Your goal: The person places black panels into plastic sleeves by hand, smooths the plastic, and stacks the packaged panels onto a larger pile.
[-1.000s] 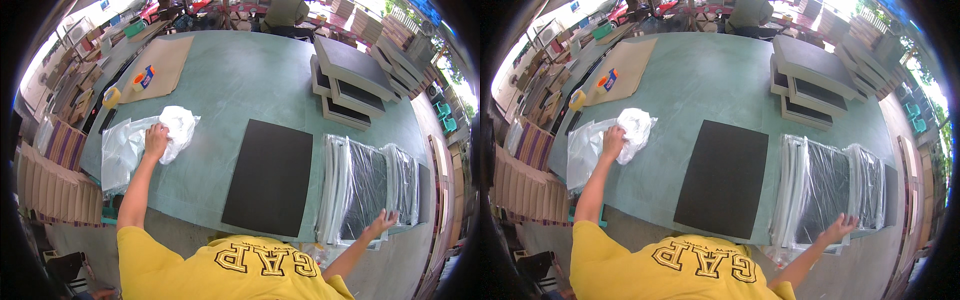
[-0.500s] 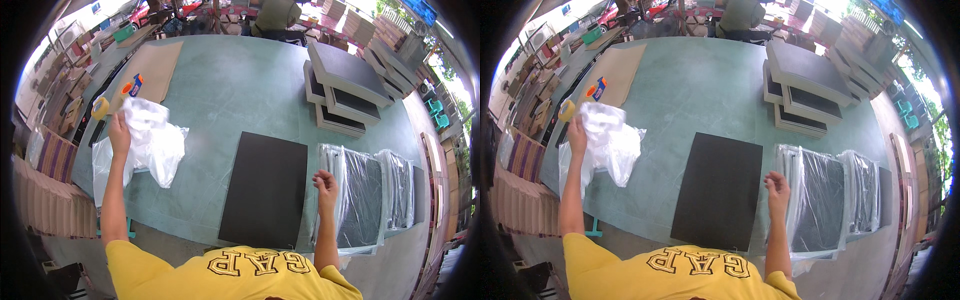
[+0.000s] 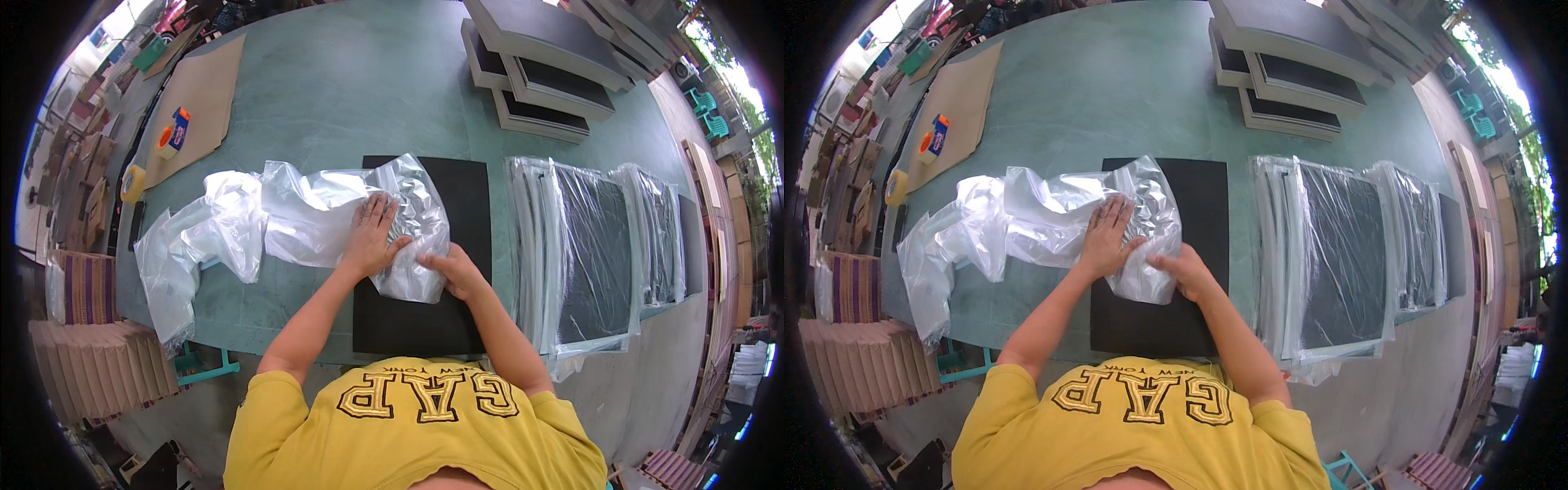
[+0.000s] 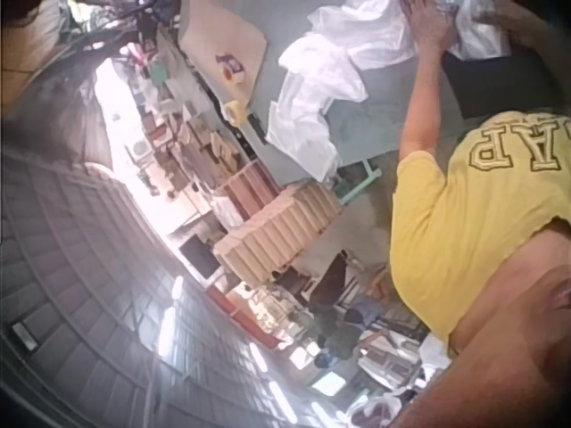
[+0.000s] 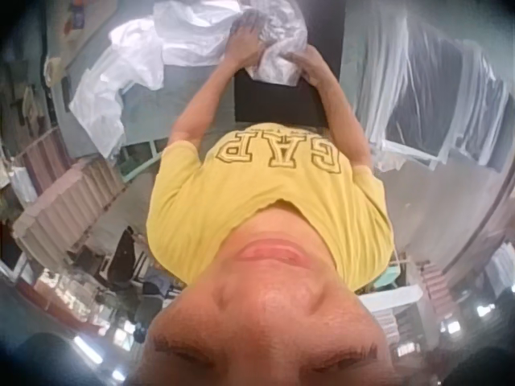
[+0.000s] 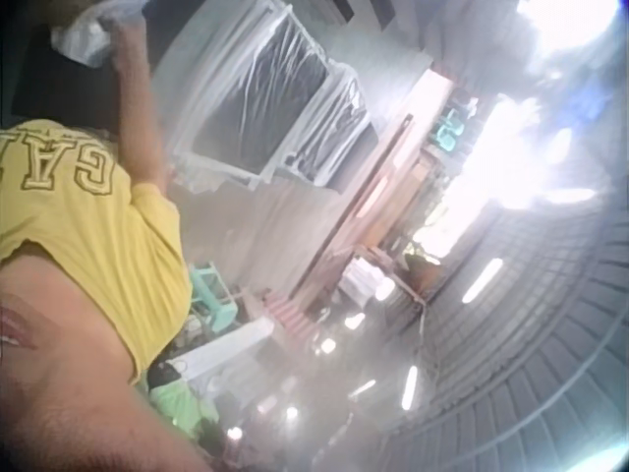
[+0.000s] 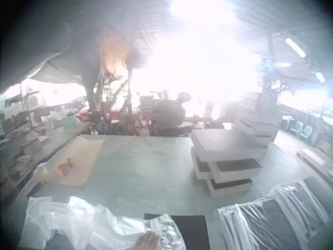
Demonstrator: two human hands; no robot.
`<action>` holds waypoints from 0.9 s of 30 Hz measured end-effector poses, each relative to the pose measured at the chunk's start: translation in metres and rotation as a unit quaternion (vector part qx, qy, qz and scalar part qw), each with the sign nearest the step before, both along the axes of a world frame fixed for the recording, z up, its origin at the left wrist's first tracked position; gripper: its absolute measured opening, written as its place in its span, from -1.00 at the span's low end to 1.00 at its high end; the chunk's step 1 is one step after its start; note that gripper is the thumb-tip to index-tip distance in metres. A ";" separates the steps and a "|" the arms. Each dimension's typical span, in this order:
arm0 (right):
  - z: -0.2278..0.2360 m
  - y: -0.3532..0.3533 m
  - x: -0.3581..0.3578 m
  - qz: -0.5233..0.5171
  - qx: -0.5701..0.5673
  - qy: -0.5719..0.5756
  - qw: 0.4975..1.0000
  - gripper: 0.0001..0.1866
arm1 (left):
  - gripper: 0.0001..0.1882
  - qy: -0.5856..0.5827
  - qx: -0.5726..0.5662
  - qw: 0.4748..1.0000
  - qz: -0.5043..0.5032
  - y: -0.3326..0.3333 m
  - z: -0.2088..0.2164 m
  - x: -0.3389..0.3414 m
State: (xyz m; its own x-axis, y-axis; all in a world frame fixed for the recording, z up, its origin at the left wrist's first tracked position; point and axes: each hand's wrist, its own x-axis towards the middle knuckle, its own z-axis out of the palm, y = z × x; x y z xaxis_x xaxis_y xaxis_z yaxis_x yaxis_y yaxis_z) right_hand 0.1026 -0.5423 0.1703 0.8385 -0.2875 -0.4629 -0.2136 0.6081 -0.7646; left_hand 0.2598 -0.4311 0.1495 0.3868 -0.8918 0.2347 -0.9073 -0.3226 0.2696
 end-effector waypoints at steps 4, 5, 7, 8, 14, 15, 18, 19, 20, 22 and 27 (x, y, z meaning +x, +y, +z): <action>-0.008 -0.024 -0.023 0.092 -0.053 0.074 0.992 -0.61 | -0.29 0.000 -0.006 1.000 0.013 -0.001 -0.002 -0.001; -0.002 -0.032 -0.019 0.094 -0.053 0.104 0.989 -0.62 | -0.30 0.001 -0.004 1.000 0.018 0.001 -0.002 -0.001; 0.011 -0.049 0.003 0.026 -0.104 0.113 0.988 -0.72 | -0.31 -0.001 -0.001 1.000 0.023 0.000 0.000 -0.001; 0.010 -0.058 0.012 0.015 -0.152 0.120 0.981 -0.75 | -0.33 0.007 -0.009 1.000 0.018 -0.002 0.001 -0.001; 0.003 -0.076 0.026 0.071 -0.155 0.134 0.976 -0.89 | -0.58 0.105 -0.110 0.987 0.052 0.016 0.002 0.006; -0.004 -0.076 0.021 0.029 -0.087 0.093 0.991 -0.89 | -0.64 0.135 -0.138 0.979 0.071 0.017 0.014 0.006; -0.019 -0.067 0.007 -0.042 0.077 0.014 0.996 -0.87 | -0.77 0.287 -0.202 0.931 0.103 0.016 0.044 -0.003; -0.017 -0.060 0.006 -0.028 0.105 0.023 0.994 -0.85 | -0.76 0.389 -0.191 0.895 0.110 0.014 0.048 -0.010; -0.010 -0.051 0.008 -0.015 0.131 0.029 0.991 -0.84 | -0.76 0.485 -0.180 0.848 0.113 0.011 0.055 -0.017; 0.015 -0.032 0.011 0.018 0.184 0.000 0.983 -0.80 | -0.79 0.572 -0.102 0.810 0.075 -0.003 0.083 -0.041; 0.028 -0.034 -0.013 -0.098 0.281 -0.204 0.933 -0.73 | -0.85 0.422 -0.151 0.893 0.043 0.018 0.078 -0.034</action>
State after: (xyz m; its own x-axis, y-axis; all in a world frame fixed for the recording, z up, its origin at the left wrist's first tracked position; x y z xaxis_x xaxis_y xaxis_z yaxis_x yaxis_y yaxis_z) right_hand 0.0900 -0.5758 0.1982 0.9343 -0.2627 -0.2408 0.1833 0.9337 -0.3075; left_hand 0.2254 -0.4128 0.2279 0.6036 -0.7956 0.0511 -0.3148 -0.1790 0.9321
